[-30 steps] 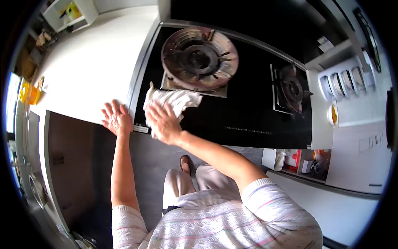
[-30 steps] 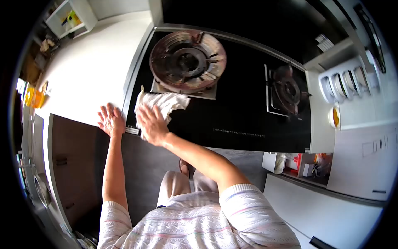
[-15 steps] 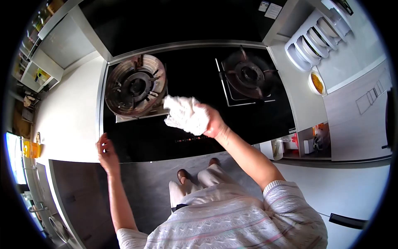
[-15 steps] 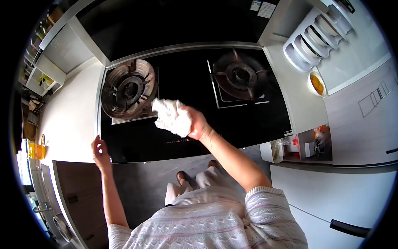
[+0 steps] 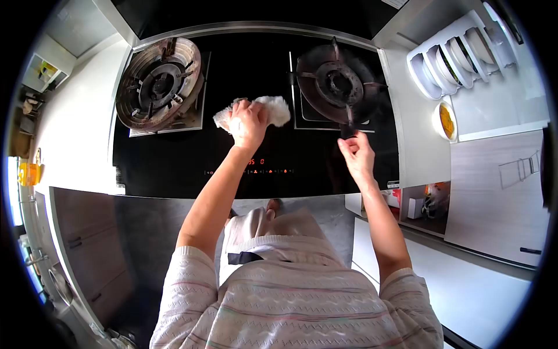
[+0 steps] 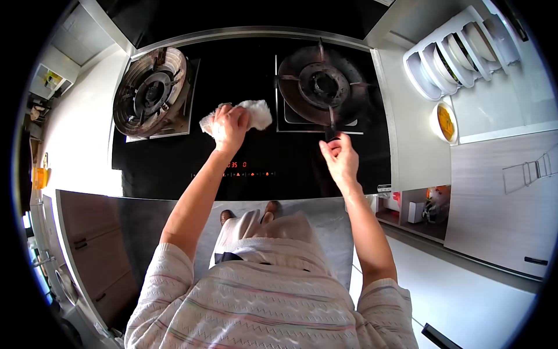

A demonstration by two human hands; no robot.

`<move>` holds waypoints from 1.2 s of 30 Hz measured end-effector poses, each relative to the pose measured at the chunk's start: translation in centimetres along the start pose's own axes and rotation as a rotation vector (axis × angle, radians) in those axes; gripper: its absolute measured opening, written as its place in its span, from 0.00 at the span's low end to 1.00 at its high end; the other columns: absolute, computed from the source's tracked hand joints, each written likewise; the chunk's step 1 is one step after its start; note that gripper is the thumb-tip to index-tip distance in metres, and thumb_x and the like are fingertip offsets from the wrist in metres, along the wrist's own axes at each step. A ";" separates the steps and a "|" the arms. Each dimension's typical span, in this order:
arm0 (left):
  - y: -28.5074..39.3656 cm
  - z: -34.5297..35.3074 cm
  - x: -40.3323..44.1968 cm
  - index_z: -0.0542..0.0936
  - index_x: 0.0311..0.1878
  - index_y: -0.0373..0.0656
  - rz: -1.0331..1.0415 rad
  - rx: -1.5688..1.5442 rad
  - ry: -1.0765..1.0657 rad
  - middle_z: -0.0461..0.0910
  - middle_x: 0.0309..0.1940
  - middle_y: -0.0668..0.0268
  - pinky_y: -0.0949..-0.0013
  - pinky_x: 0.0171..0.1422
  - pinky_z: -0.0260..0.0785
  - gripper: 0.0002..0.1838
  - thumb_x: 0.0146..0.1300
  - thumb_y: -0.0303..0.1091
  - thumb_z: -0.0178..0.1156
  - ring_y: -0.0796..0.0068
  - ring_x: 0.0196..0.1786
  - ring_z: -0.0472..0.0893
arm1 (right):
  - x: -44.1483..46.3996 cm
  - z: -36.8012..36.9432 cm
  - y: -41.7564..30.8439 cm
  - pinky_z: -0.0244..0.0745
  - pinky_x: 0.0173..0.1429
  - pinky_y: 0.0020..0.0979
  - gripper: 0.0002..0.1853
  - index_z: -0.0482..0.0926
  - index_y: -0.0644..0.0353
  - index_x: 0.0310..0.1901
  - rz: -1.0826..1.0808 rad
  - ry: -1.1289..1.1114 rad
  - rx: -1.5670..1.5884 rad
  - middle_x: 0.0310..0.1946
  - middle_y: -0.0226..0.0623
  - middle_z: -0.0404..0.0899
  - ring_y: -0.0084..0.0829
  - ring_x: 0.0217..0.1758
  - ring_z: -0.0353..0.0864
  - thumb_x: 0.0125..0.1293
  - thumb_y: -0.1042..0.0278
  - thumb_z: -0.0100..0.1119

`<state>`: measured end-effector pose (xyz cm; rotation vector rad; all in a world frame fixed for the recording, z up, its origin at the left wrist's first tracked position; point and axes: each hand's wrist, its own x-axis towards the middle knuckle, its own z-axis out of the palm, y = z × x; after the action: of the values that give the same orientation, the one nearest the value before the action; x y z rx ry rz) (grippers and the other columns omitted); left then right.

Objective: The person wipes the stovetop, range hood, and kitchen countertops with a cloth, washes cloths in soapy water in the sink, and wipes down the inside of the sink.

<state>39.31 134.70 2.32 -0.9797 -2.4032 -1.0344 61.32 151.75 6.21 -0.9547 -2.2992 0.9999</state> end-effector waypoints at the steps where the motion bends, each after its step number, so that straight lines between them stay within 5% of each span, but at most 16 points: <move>1: 0.1 1.3 0.1 0.81 0.34 0.46 -0.024 -0.047 0.067 0.75 0.28 0.66 0.58 0.45 0.65 0.08 0.49 0.31 0.63 0.63 0.38 0.74 | 0.2 0.4 0.1 0.70 0.28 0.25 0.19 0.73 0.58 0.46 0.001 -0.022 -0.044 0.21 0.26 0.74 0.20 0.19 0.71 0.58 0.58 0.64; 2: 1.1 3.4 -0.8 0.81 0.37 0.45 -0.219 -0.384 -0.055 0.76 0.34 0.64 0.56 0.48 0.65 0.10 0.50 0.33 0.62 0.62 0.44 0.73 | 0.2 0.8 0.4 0.70 0.28 0.25 0.18 0.73 0.58 0.46 -0.017 -0.013 -0.089 0.20 0.25 0.74 0.21 0.19 0.71 0.58 0.57 0.63; 4: 6.5 4.1 -1.8 0.78 0.46 0.42 -0.101 -0.298 -0.270 0.74 0.47 0.62 0.48 0.56 0.61 0.17 0.55 0.38 0.59 0.58 0.57 0.68 | 0.0 1.2 0.3 0.69 0.27 0.29 0.14 0.75 0.58 0.41 -0.074 0.026 -0.190 0.19 0.28 0.72 0.26 0.20 0.72 0.61 0.56 0.59; 5: 9.7 2.4 -1.7 0.75 0.52 0.41 0.209 0.126 -0.346 0.71 0.55 0.61 0.44 0.60 0.57 0.21 0.57 0.41 0.57 0.57 0.64 0.63 | -0.1 1.4 0.8 0.69 0.27 0.30 0.13 0.75 0.58 0.39 -0.095 0.056 -0.243 0.19 0.29 0.72 0.29 0.21 0.73 0.61 0.57 0.59; 7: 10.7 3.6 -1.8 0.70 0.59 0.40 0.229 0.093 -0.392 0.63 0.63 0.61 0.37 0.65 0.46 0.26 0.61 0.45 0.52 0.56 0.71 0.52 | 0.2 1.9 1.4 0.69 0.26 0.34 0.12 0.75 0.58 0.35 -0.143 0.119 -0.351 0.19 0.32 0.72 0.34 0.21 0.74 0.62 0.57 0.58; 11: 8.6 2.7 0.2 0.69 0.60 0.42 0.299 0.035 -0.567 0.63 0.64 0.64 0.43 0.68 0.47 0.25 0.61 0.43 0.52 0.63 0.72 0.52 | 0.8 2.7 2.0 0.69 0.27 0.39 0.11 0.73 0.59 0.26 -0.337 0.218 -0.461 0.18 0.38 0.73 0.41 0.23 0.74 0.65 0.63 0.53; 19: -0.1 -0.8 2.8 0.73 0.57 0.44 0.290 0.144 -0.465 0.67 0.62 0.66 0.47 0.69 0.49 0.20 0.61 0.37 0.53 0.67 0.68 0.61 | 0.6 2.8 1.7 0.68 0.25 0.39 0.10 0.73 0.60 0.25 -0.303 0.235 -0.488 0.18 0.38 0.73 0.39 0.21 0.72 0.63 0.67 0.54; 22: -2.8 1.7 7.4 0.73 0.57 0.46 -0.090 0.053 -0.410 0.68 0.62 0.66 0.46 0.69 0.49 0.18 0.64 0.36 0.50 0.65 0.68 0.61 | 0.8 2.7 1.4 0.68 0.25 0.38 0.10 0.74 0.60 0.25 -0.314 0.242 -0.458 0.20 0.37 0.74 0.39 0.22 0.72 0.63 0.67 0.54; 23: -3.3 3.1 9.0 0.73 0.58 0.48 -0.167 -0.205 -0.390 0.68 0.62 0.67 0.46 0.69 0.50 0.18 0.64 0.37 0.49 0.64 0.68 0.61 | 0.8 2.7 1.3 0.68 0.25 0.38 0.10 0.73 0.60 0.25 -0.311 0.236 -0.445 0.20 0.37 0.74 0.39 0.22 0.72 0.63 0.67 0.54; 25: -2.7 5.9 11.7 0.72 0.59 0.54 -0.053 -0.351 -0.469 0.66 0.63 0.68 0.44 0.69 0.47 0.19 0.65 0.41 0.48 0.65 0.70 0.57 | 0.8 2.7 1.0 0.68 0.24 0.38 0.10 0.73 0.59 0.25 -0.273 0.214 -0.454 0.19 0.36 0.73 0.39 0.22 0.72 0.64 0.67 0.52; 27: -1.2 7.3 13.8 0.70 0.62 0.60 0.160 0.070 -0.691 0.61 0.66 0.69 0.41 0.69 0.42 0.21 0.66 0.47 0.46 0.65 0.72 0.53 | 0.7 2.7 1.4 0.68 0.24 0.38 0.10 0.73 0.59 0.26 -0.245 0.194 -0.472 0.19 0.36 0.72 0.39 0.21 0.72 0.64 0.67 0.52; 31: -1.7 9.1 16.5 0.59 0.68 0.63 0.326 0.148 -0.695 0.51 0.71 0.70 0.41 0.71 0.36 0.26 0.68 0.52 0.39 0.63 0.74 0.47 | 1.0 3.0 1.0 0.68 0.24 0.36 0.08 0.73 0.58 0.26 -0.296 0.250 -0.481 0.19 0.36 0.72 0.38 0.21 0.71 0.64 0.68 0.52; 36: -4.8 10.8 21.1 0.57 0.69 0.62 0.221 0.290 -0.698 0.47 0.72 0.74 0.46 0.73 0.37 0.26 0.68 0.54 0.34 0.71 0.74 0.45 | 1.0 2.8 2.0 0.68 0.23 0.35 0.07 0.73 0.59 0.27 -0.306 0.234 -0.498 0.18 0.36 0.71 0.38 0.21 0.71 0.62 0.69 0.54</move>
<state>20.72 150.00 4.12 -1.6432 -2.7594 -0.2607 59.68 152.21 3.02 -0.8076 -2.4334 0.1789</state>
